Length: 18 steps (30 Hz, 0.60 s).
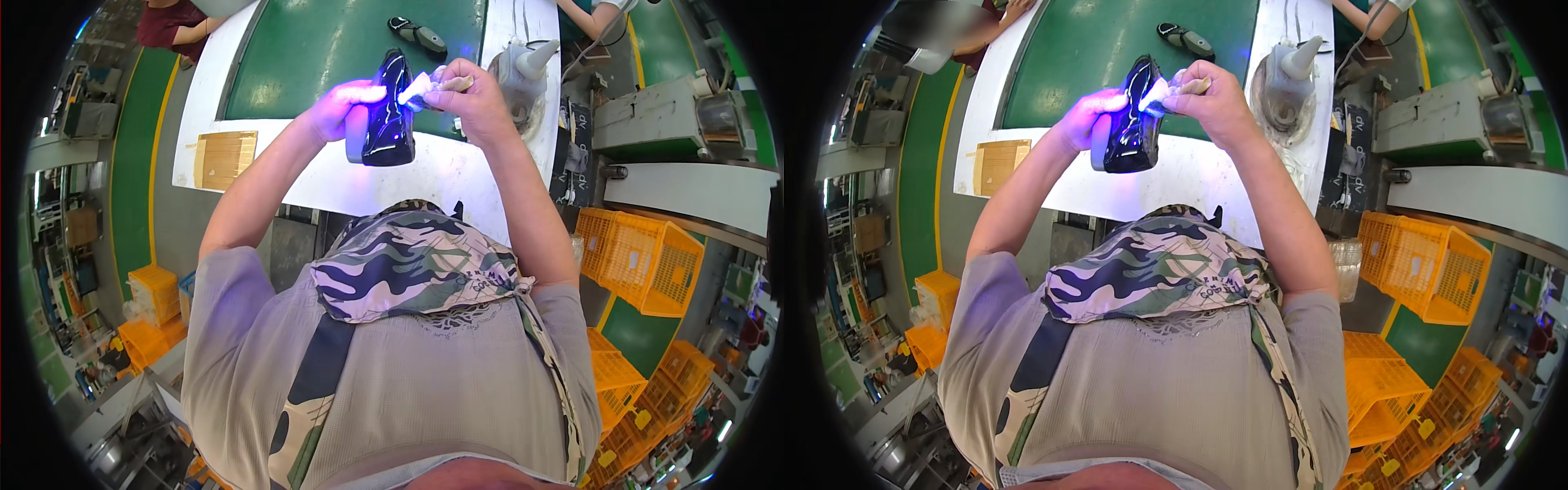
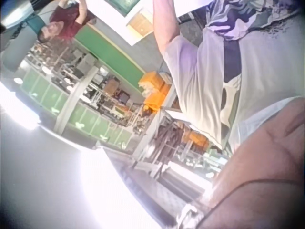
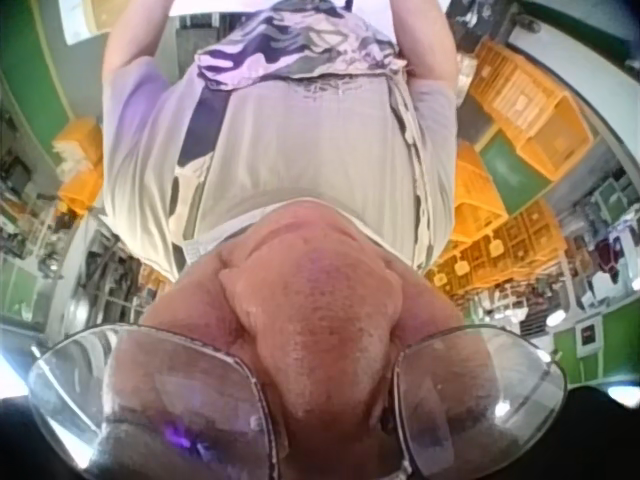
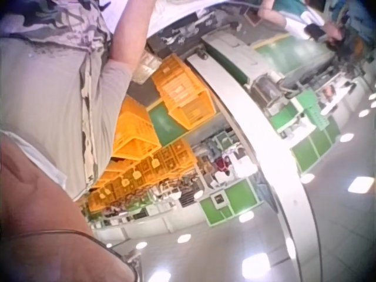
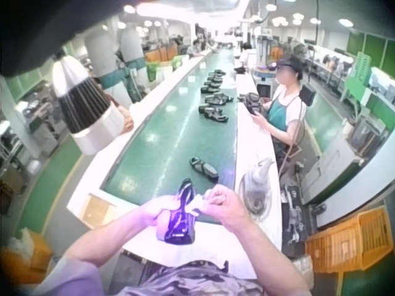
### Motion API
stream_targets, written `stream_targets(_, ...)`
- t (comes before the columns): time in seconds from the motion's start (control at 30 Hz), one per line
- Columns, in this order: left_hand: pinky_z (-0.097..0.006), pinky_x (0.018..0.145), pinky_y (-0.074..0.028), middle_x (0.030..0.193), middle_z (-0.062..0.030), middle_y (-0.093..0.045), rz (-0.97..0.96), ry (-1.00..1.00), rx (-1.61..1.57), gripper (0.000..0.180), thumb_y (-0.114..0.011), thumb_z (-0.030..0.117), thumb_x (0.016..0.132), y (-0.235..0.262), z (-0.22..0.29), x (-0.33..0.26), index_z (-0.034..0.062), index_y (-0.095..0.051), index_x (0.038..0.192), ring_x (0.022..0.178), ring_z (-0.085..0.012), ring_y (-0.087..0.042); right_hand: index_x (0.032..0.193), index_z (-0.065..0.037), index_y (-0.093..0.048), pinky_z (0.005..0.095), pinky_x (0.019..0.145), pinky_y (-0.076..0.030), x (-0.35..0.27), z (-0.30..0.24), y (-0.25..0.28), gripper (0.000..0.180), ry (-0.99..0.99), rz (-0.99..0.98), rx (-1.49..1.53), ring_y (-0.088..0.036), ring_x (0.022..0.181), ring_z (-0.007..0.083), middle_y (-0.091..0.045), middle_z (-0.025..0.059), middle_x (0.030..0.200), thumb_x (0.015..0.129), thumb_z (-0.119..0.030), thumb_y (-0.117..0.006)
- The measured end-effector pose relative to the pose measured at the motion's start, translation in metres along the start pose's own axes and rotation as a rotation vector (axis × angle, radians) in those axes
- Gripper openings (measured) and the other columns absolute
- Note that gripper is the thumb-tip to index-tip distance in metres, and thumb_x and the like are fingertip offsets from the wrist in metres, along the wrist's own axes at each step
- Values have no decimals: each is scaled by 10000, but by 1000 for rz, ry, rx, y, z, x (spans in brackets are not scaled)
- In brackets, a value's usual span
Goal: Cleaning and inspecting shoes at a manufacturing station using a cloth and a specialized tool.
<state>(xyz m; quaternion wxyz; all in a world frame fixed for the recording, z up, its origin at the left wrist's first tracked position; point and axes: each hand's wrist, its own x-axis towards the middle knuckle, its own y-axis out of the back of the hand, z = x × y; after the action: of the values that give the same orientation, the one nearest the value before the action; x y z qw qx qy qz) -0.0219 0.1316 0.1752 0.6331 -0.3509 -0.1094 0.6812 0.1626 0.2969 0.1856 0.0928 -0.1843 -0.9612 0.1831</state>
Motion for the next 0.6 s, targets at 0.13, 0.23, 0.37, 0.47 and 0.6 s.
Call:
stream_targets(0.13, -391, 912, -520, 1105, -171, -645, -59, 7, -77, 425, -566, 261, 935, -3, -11, 4, -33, -514, 1238, 966, -252, -664, 817, -51, -536, 258, 731, -485, -12, -7, 2, 228, -25, -25, 71, -571, 803, 112, -576, 32, 869, 761, 58, -727)
stream_targets(0.23, -415, 936, -506, 1146, -197, -633, -61, 46, -149, 456, -530, 301, 952, -11, -20, 8, -32, -502, 1262, 998, -279, -656, 820, -52, -536, 255, 736, -479, -22, -12, 8, 229, -22, -52, 47, -569, 811, 114, -580, 34, 877, 759, 47, -733)
stream_targets(0.37, -436, 975, -480, 1187, -220, -620, -20, 51, -271, 490, -519, 330, 955, -28, -40, 14, -33, -494, 1282, 1045, -297, -641, 820, -53, -534, 247, 744, -464, -38, -28, 18, 232, -16, -98, -33, -554, 831, 108, -576, 35, 885, 758, 31, -741)
stream_targets(0.47, -433, 990, -470, 1196, -206, -623, -3, 48, -338, 486, -518, 336, 953, -37, -60, 21, -19, -502, 1285, 1058, -295, -638, 812, -72, -500, 231, 743, -436, -50, -38, 24, 259, 21, -139, -84, -542, 837, 103, -582, 64, 927, 760, 44, -726)
stream_targets(0.6, -415, 841, -555, 1172, -167, -639, -72, 51, -482, 473, -508, 370, 954, -55, -77, 22, 23, -526, 1274, 1007, -282, -661, 816, -78, -491, 237, 764, -445, -60, -45, 44, 266, 115, -197, -212, -550, 868, 109, -603, 96, 983, 768, 33, -728)
